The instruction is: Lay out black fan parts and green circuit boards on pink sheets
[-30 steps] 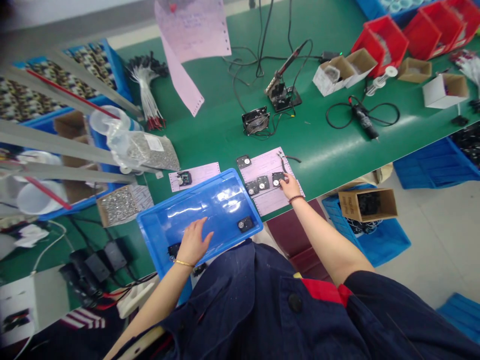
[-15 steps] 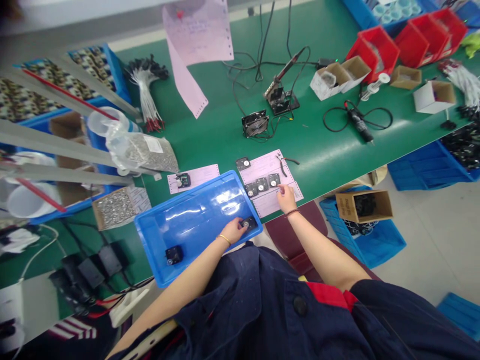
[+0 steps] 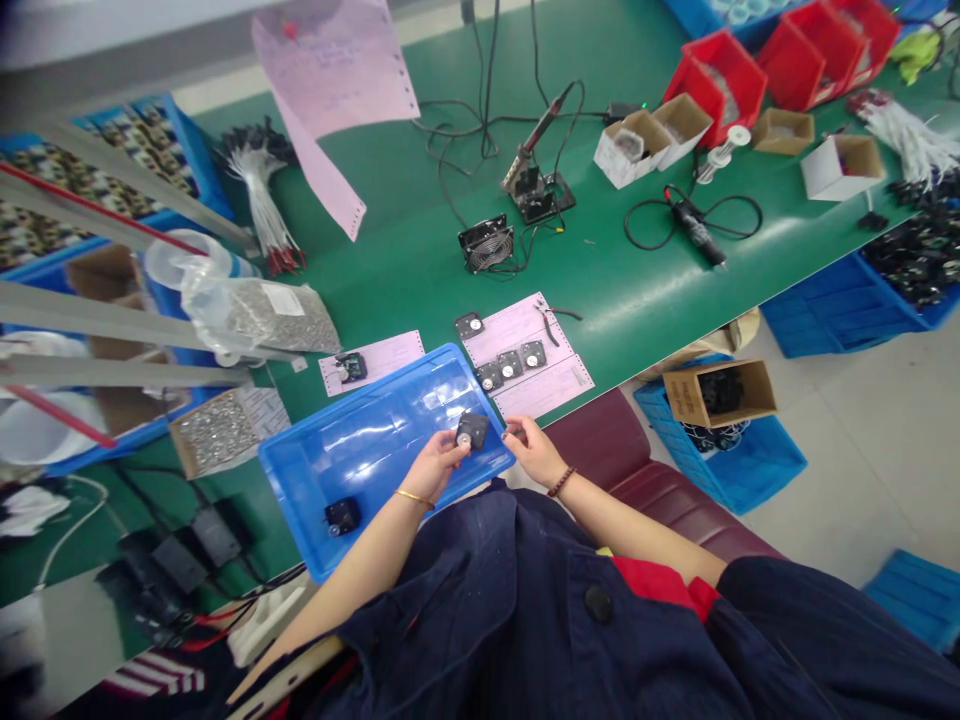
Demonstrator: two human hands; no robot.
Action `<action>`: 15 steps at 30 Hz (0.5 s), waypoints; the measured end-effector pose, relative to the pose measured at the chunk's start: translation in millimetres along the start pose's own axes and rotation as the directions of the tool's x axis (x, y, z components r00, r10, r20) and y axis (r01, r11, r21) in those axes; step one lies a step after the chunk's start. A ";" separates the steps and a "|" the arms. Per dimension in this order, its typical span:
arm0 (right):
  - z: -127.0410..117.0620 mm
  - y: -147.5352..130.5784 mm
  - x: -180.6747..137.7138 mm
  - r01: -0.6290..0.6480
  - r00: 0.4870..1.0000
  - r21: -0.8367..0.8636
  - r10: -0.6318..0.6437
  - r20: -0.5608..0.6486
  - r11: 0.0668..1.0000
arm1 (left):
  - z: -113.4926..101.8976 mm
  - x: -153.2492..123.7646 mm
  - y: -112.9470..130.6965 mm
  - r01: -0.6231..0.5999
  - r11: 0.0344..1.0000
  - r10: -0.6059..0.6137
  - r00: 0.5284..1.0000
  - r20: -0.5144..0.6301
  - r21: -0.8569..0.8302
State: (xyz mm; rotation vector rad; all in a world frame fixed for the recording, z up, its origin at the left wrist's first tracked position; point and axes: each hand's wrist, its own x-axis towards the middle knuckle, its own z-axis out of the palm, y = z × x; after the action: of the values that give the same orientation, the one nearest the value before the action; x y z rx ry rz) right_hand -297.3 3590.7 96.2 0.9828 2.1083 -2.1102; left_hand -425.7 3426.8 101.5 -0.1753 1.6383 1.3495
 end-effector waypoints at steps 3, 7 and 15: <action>9.4 -7.8 4.1 0.020 0.997 0.113 -0.028 0.071 0.993 | 18.7 -10.2 14.2 -0.014 0.990 0.027 0.995 0.097 -0.138; 11.2 -11.6 14.5 0.083 0.995 0.186 -0.091 0.034 0.979 | 38.3 -9.7 20.7 -0.040 0.998 0.046 0.991 0.127 -0.047; -94.1 -3.7 97.9 -0.057 0.915 -0.170 -0.017 -0.404 0.984 | 22.7 -10.7 1.5 -0.108 0.982 0.102 0.994 0.045 0.156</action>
State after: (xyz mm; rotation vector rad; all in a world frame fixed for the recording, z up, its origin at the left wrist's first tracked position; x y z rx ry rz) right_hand -338.1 3717.1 67.4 1.5160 2.3934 -1.7849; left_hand -408.1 3441.1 112.3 0.0306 1.7357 1.2860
